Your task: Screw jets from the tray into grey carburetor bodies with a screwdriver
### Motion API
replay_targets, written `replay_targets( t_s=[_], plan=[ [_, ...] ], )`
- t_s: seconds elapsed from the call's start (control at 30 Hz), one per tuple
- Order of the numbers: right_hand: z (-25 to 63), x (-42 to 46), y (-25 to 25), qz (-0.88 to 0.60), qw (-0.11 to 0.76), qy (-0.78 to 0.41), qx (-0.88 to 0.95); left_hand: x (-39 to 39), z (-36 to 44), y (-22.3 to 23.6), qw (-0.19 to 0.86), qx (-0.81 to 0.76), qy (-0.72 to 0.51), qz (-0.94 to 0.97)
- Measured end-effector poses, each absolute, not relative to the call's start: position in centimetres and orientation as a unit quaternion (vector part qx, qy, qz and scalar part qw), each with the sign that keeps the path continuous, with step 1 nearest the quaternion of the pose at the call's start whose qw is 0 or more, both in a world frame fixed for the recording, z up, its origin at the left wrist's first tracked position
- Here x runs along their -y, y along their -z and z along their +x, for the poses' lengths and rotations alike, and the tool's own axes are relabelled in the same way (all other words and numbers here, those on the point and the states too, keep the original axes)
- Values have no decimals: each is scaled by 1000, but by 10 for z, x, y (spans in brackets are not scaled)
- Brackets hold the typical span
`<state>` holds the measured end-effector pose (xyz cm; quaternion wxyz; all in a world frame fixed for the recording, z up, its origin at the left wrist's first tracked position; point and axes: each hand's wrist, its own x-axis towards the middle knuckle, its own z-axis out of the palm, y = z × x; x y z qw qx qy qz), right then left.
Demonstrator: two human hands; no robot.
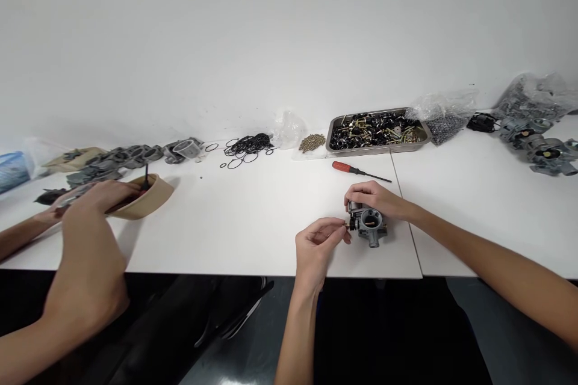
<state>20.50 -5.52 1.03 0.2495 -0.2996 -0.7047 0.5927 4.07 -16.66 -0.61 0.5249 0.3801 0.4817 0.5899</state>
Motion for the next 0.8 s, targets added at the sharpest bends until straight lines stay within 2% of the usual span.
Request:
replay_targets(
  t_s=[0.33,0.63,0.8],
  plan=[
    [205,56,-11,-298,250,-595,703,167,44,8,501,-522,-588,362],
    [206,55,-8,-292,250,-602,700,174,57,9,493,-495,-605,383],
    [206,55,-9,-298,250,-591,707,158,32,-4,482,-526,-537,450]
  ],
)
